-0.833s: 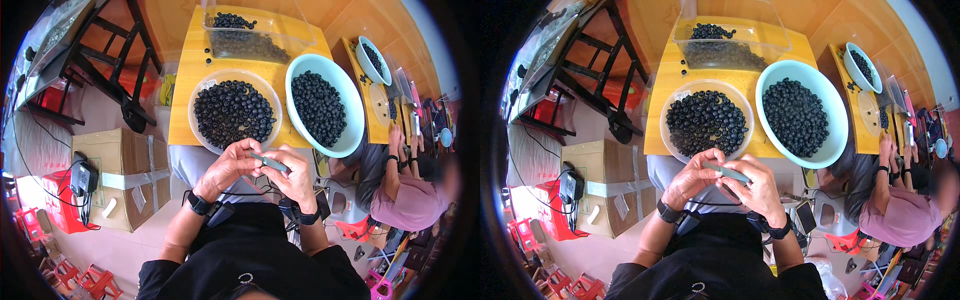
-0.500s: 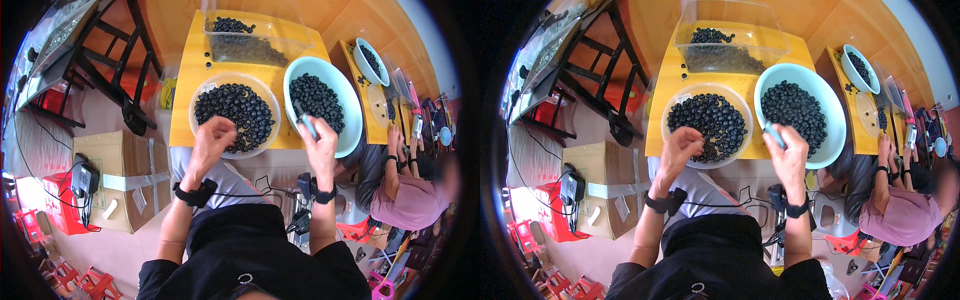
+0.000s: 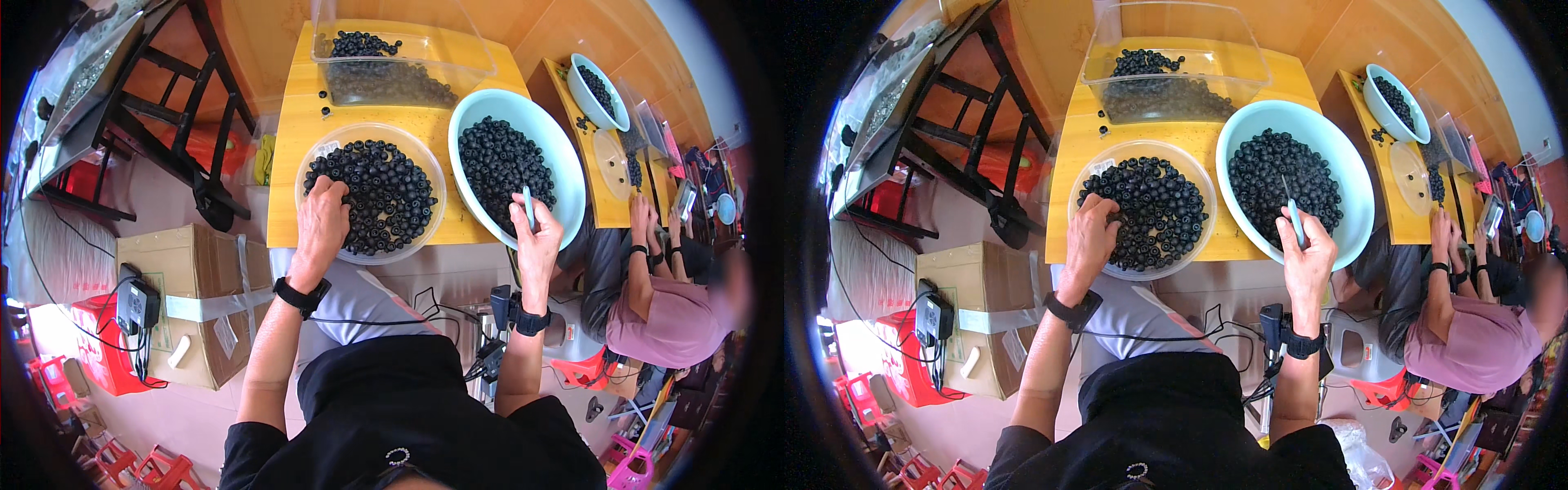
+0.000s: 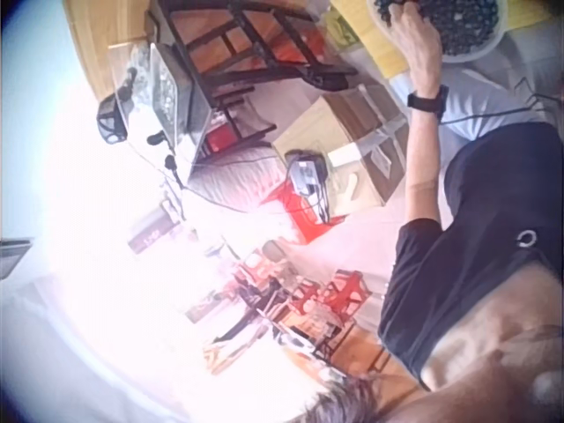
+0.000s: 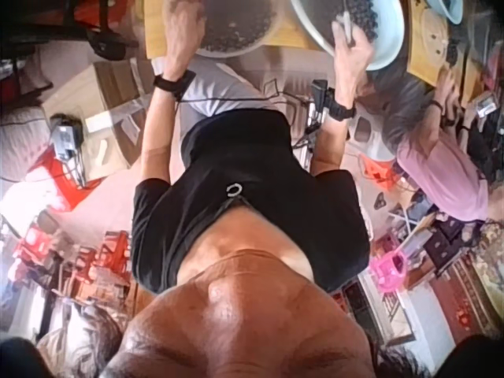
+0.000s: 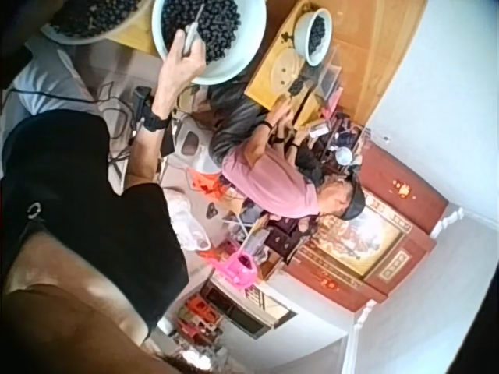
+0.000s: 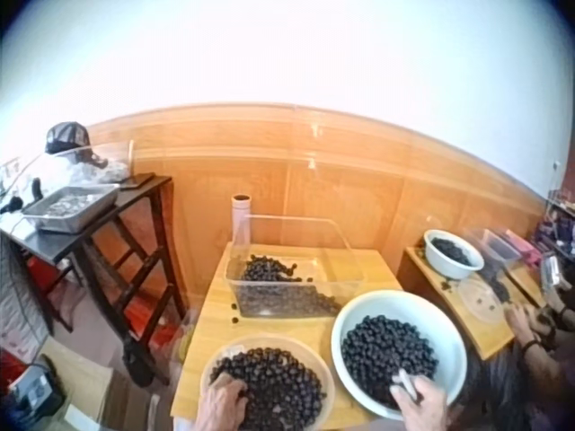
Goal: Sorting and inspecting small black plastic parts using a tool at a manufacturing workstation.
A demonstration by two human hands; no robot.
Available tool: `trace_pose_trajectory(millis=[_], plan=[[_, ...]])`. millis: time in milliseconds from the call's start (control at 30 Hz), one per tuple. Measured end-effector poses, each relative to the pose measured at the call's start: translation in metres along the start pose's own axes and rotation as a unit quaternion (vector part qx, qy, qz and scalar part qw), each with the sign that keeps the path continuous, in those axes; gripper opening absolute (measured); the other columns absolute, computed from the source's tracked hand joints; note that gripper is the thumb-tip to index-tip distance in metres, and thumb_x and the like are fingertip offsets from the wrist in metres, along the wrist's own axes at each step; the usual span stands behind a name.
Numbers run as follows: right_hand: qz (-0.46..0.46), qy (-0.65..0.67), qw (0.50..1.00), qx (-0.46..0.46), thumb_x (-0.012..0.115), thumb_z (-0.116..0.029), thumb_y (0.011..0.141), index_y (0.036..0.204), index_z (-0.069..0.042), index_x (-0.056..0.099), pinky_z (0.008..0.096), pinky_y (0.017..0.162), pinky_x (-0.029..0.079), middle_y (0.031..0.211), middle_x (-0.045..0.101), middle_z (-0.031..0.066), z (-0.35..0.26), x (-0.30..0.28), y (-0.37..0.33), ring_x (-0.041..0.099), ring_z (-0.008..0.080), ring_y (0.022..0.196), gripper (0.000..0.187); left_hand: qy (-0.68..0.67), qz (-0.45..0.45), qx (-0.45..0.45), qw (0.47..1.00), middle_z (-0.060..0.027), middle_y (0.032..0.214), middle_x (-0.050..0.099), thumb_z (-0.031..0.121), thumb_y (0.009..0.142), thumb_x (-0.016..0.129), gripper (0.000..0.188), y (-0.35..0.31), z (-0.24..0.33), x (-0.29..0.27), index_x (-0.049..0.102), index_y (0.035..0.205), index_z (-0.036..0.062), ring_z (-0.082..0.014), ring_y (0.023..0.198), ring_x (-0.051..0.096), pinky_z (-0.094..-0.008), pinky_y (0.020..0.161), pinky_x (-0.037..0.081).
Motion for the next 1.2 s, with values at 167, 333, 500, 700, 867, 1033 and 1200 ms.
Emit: trace_pose_trajectory(millis=[167,333,500,700,867,1033,1200], plan=[[0.002,-0.015,0.999,-0.035,0.07,-0.009,0.083,0.1,0.0,0.069,0.0208,0.058,0.037,0.078,0.06,-0.0011,-0.001,0.001,-0.004,0.046,0.0043,0.065,0.018,-0.036,-0.046,0.001,0.998,-0.014,0.087,0.056,-0.004,0.07,0.061,0.018,0.001,0.002,-0.002,0.06,0.087,0.0026,-0.0368,0.085,0.057,-0.044,0.072,0.046],[0.009,0.001,1.0,-0.029,0.07,-0.006,0.083,0.099,0.0,0.069,0.0205,0.056,0.036,0.076,0.059,-0.0016,-0.004,0.004,-0.006,0.045,0.0038,0.064,0.017,-0.052,-0.032,-0.012,0.998,-0.0136,0.083,0.056,-0.004,0.071,0.061,0.018,0.0,-0.002,-0.001,0.058,0.087,0.0036,-0.0375,0.084,0.056,-0.0448,0.071,0.044],[0.011,0.01,0.999,-0.029,0.069,-0.005,0.083,0.098,0.0,0.068,0.0207,0.057,0.038,0.077,0.06,-0.001,-0.002,0.004,-0.008,0.046,0.0041,0.065,0.016,-0.257,-0.036,-0.066,0.964,-0.0092,0.089,0.063,0.002,0.079,0.067,0.018,-0.001,-0.006,-0.001,0.062,0.097,0.0025,-0.0221,0.078,0.065,-0.0312,0.071,0.052],[-0.056,0.006,0.998,-0.032,0.069,-0.006,0.083,0.098,-0.001,0.068,0.0229,0.058,0.04,0.076,0.061,0.0016,-0.026,0.019,-0.03,0.05,0.0071,0.065,0.016,-0.633,-0.15,-0.209,0.73,-0.0108,0.097,0.065,0.006,0.088,0.062,0.014,-0.019,0.016,-0.01,0.061,0.102,0.0022,-0.0136,0.078,0.065,-0.0228,0.072,0.054],[-0.135,0.035,0.99,-0.034,0.07,-0.009,0.082,0.096,0.001,0.068,0.0232,0.053,0.037,0.069,0.056,0.0027,-0.048,0.049,-0.055,0.046,0.0081,0.059,0.017,-0.741,-0.189,-0.185,0.617,-0.0099,0.096,0.067,0.012,0.092,0.06,0.018,-0.034,0.024,-0.001,0.062,0.105,0.0009,-0.0162,0.08,0.068,-0.0246,0.071,0.056],[-0.177,0.051,0.981,-0.061,0.07,-0.007,0.081,0.095,0.001,0.067,0.0256,0.05,0.035,0.067,0.054,0.0032,-0.048,0.065,-0.066,0.043,0.0096,0.054,0.016,-0.803,-0.144,-0.223,0.534,-0.0095,0.094,0.066,0.015,0.094,0.057,0.024,-0.044,0.023,0.009,0.061,0.111,-0.0008,-0.0157,0.079,0.067,-0.0243,0.07,0.056],[-0.183,0.054,0.98,-0.054,0.07,-0.007,0.081,0.095,0.001,0.067,0.0249,0.049,0.035,0.068,0.056,0.0037,-0.046,0.071,-0.07,0.044,0.0092,0.054,0.016,-0.802,-0.107,-0.269,0.523,-0.0089,0.096,0.065,0.013,0.094,0.057,0.026,-0.045,0.021,0.011,0.06,0.116,-0.0007,-0.0136,0.08,0.064,-0.0237,0.074,0.055]])
Point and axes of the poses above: each hand's wrist, its own y-axis towards the middle knuckle, its own x-axis out of the palm, z = x × y, the point moved 3 cm from there along y, towards the middle knuckle
